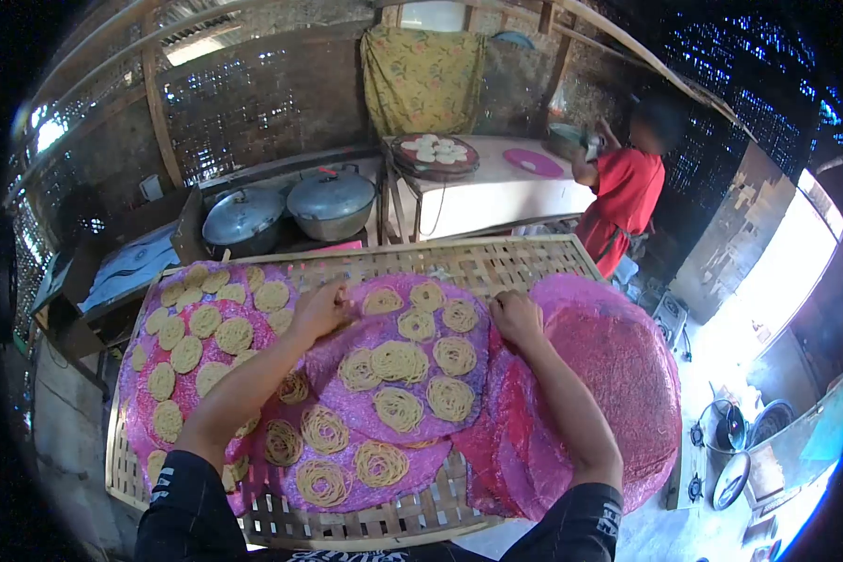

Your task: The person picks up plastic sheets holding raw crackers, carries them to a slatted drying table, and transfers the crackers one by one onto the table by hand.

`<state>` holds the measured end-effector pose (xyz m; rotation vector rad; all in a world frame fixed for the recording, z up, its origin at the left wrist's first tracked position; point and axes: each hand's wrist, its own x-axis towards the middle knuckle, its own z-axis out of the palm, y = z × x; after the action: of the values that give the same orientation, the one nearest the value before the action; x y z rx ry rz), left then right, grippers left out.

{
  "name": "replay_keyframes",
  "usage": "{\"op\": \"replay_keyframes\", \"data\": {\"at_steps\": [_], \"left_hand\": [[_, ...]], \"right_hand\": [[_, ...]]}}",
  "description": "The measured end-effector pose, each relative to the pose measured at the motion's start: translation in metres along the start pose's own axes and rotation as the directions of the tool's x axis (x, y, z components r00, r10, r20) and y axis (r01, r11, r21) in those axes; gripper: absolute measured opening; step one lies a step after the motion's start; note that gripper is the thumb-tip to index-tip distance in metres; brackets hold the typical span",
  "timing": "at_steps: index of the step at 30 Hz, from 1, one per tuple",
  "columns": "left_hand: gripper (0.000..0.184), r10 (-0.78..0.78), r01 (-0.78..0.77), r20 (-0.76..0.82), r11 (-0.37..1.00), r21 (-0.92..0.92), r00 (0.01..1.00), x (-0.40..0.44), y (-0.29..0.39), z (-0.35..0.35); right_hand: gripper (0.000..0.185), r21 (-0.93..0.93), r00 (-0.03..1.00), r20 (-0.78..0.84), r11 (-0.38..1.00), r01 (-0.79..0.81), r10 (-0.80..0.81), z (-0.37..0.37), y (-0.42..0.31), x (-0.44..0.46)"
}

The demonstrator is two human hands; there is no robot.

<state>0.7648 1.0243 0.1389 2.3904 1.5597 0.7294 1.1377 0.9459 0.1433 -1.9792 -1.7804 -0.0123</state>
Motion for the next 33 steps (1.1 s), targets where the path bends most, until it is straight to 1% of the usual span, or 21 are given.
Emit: {"op": "replay_keyframes", "data": {"at_steps": [2, 5, 6, 8, 9, 12, 14, 15, 17, 18, 20, 22, 23, 25, 26, 28, 29, 32, 33], "left_hand": [[0.039, 0.016, -0.018, 0.018, 0.995, 0.100, 1.000, -0.005, -0.006, 0.003], [0.042, 0.009, -0.019, 0.046, 0.976, 0.218, 0.999, -0.007, 0.004, 0.000], [0.043, -0.005, -0.010, 0.059, 0.967, 0.256, 0.998, -0.009, 0.009, -0.002], [0.046, -0.077, 0.053, 0.097, 0.970, 0.236, 0.992, -0.009, 0.014, 0.000], [0.048, -0.111, 0.083, 0.117, 0.971, 0.226, 0.987, -0.008, 0.014, 0.001], [0.052, -0.219, 0.210, 0.100, 0.973, 0.099, 0.971, 0.002, 0.001, 0.013], [0.048, -0.235, 0.239, 0.206, 0.971, 0.009, 0.950, 0.011, -0.005, 0.015], [0.046, -0.245, 0.262, 0.257, 0.964, -0.034, 0.935, 0.014, -0.010, 0.014], [0.042, -0.208, 0.238, 0.259, 0.967, -0.090, 0.943, 0.019, -0.016, 0.019], [0.040, -0.188, 0.224, 0.261, 0.967, -0.118, 0.947, 0.024, -0.018, 0.024], [0.035, -0.143, 0.183, 0.186, 0.958, -0.222, 0.972, 0.025, -0.026, 0.034], [0.033, -0.071, 0.101, 0.105, 0.943, -0.316, 0.992, 0.028, -0.033, 0.041], [0.029, -0.068, 0.089, 0.098, 0.968, -0.234, 0.993, 0.027, -0.028, 0.035], [0.023, -0.063, 0.069, 0.088, 0.995, -0.066, 0.994, 0.019, -0.016, 0.021], [0.022, -0.020, 0.020, 0.003, 1.000, 0.015, 1.000, 0.019, -0.024, 0.028], [0.020, 0.081, -0.051, -0.153, 0.981, 0.189, 0.985, 0.022, -0.045, 0.047], [0.021, 0.047, -0.023, -0.118, 0.980, 0.196, 0.992, 0.020, -0.043, 0.042], [0.023, -0.037, 0.044, -0.036, 0.975, 0.218, 0.999, 0.020, -0.031, 0.033], [0.024, -0.054, 0.058, -0.022, 0.973, 0.222, 0.998, 0.021, -0.028, 0.033]], "right_hand": [[0.036, -0.066, 0.999, -0.025, 0.997, 0.036, -0.038, 0.005, 0.011, -0.008], [0.034, -0.114, 0.995, 0.077, 0.991, 0.073, -0.065, 0.005, 0.009, -0.005], [0.034, -0.109, 0.995, 0.100, 0.994, 0.023, -0.012, 0.005, 0.004, -0.002], [0.035, -0.101, 0.985, 0.148, 0.992, -0.078, 0.093, 0.004, -0.007, 0.001], [0.036, -0.103, 0.977, 0.183, 0.991, -0.090, 0.107, 0.001, -0.012, 0.002], [0.038, -0.091, 0.949, 0.277, 0.987, -0.130, 0.151, -0.006, -0.015, 0.007], [0.041, -0.055, 0.928, 0.332, 0.986, -0.158, 0.167, -0.003, -0.006, 0.016], [0.042, -0.022, 0.932, 0.329, 0.988, -0.155, 0.153, -0.001, -0.004, 0.018], [0.043, 0.049, 0.936, 0.332, 0.988, -0.144, 0.119, 0.006, -0.001, 0.021], [0.042, 0.048, 0.961, 0.250, 0.990, -0.131, 0.116, 0.013, 0.000, 0.024], [0.040, 0.044, 0.989, 0.086, 0.991, -0.123, 0.119, 0.022, -0.004, 0.022], [0.042, 0.061, 0.966, 0.236, 0.991, -0.120, 0.103, 0.014, -0.008, 0.022], [0.044, 0.068, 0.947, 0.307, 0.991, -0.120, 0.094, 0.008, -0.011, 0.023], [0.043, 0.059, 0.943, 0.320, 0.992, -0.116, 0.091, 0.019, -0.004, 0.029], [0.043, 0.053, 0.941, 0.328, 0.992, -0.111, 0.088, 0.024, 0.000, 0.032], [0.034, 0.058, 0.955, 0.295, 0.996, -0.062, 0.042, 0.029, 0.002, 0.036], [0.030, 0.060, 0.960, 0.280, 0.997, -0.037, 0.019, 0.031, 0.001, 0.037], [0.025, 0.234, 0.972, 0.235, 0.971, -0.039, -0.018, 0.032, -0.001, 0.036], [0.024, 0.273, 0.973, 0.230, 0.960, -0.064, -0.001, 0.030, -0.004, 0.036]]}}
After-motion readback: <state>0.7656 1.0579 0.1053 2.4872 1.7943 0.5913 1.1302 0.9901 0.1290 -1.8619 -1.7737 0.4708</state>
